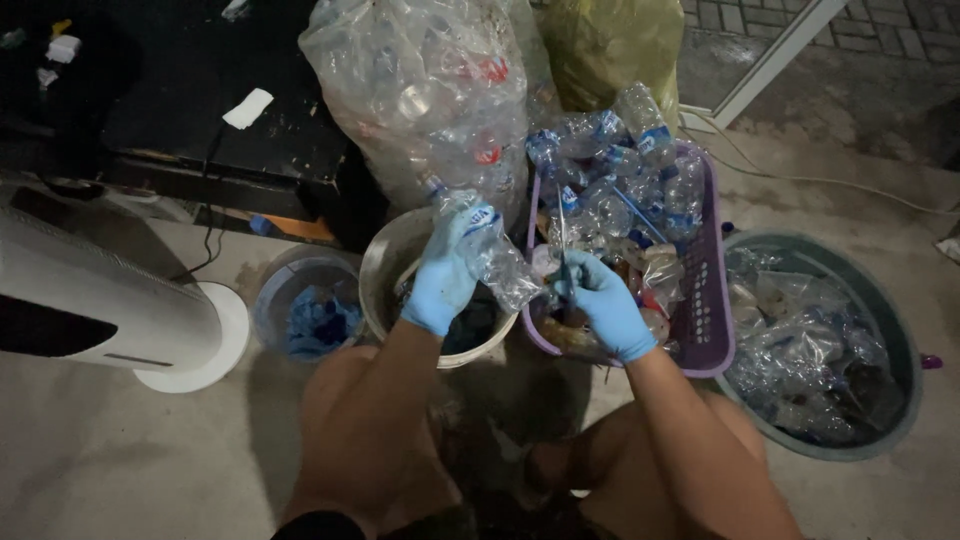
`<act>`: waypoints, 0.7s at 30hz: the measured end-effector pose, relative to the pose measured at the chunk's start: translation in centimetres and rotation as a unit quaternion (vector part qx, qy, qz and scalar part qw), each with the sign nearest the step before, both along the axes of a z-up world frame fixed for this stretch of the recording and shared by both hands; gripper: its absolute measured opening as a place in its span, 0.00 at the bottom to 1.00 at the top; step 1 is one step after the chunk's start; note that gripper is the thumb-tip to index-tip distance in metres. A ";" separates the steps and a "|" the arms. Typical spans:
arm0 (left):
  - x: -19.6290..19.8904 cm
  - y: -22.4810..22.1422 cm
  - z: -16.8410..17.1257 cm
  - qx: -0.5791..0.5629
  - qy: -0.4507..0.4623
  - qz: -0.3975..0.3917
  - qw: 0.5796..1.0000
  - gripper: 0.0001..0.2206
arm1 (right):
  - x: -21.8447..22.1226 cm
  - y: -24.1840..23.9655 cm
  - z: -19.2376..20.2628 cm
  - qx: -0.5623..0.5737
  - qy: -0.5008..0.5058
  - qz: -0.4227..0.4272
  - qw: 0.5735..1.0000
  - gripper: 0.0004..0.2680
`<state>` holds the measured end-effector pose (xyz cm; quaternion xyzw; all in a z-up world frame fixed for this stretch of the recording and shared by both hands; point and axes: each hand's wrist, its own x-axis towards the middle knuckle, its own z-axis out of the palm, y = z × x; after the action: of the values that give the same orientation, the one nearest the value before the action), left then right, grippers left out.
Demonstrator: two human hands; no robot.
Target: Sorting plastic bottles by removing labels and caps and placing them into separate containers for recycling.
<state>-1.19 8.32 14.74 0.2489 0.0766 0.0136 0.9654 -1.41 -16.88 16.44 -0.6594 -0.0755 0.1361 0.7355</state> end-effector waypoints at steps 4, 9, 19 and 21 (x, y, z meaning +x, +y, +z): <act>-2.0 -0.6 4.0 0.020 0.029 -0.008 0.999 0.15 | -3.0 1.6 2.3 0.127 0.040 0.017 0.991 0.08; -1.2 -1.0 2.6 -0.035 0.028 -0.009 0.999 0.12 | -3.4 1.5 -0.4 0.082 -0.044 0.069 0.993 0.15; -1.5 -2.8 3.9 0.001 0.056 0.017 0.998 0.13 | -4.9 3.6 2.3 -0.016 -0.097 -0.011 0.995 0.21; -1.8 -2.4 3.8 -0.022 0.063 0.011 0.998 0.14 | -4.8 3.6 2.3 -0.167 -0.188 0.005 0.968 0.20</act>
<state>-2.98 5.97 18.52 0.2267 0.1405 0.0064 0.9637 -6.18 -13.31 18.70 -0.7859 -0.1921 0.0244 0.5872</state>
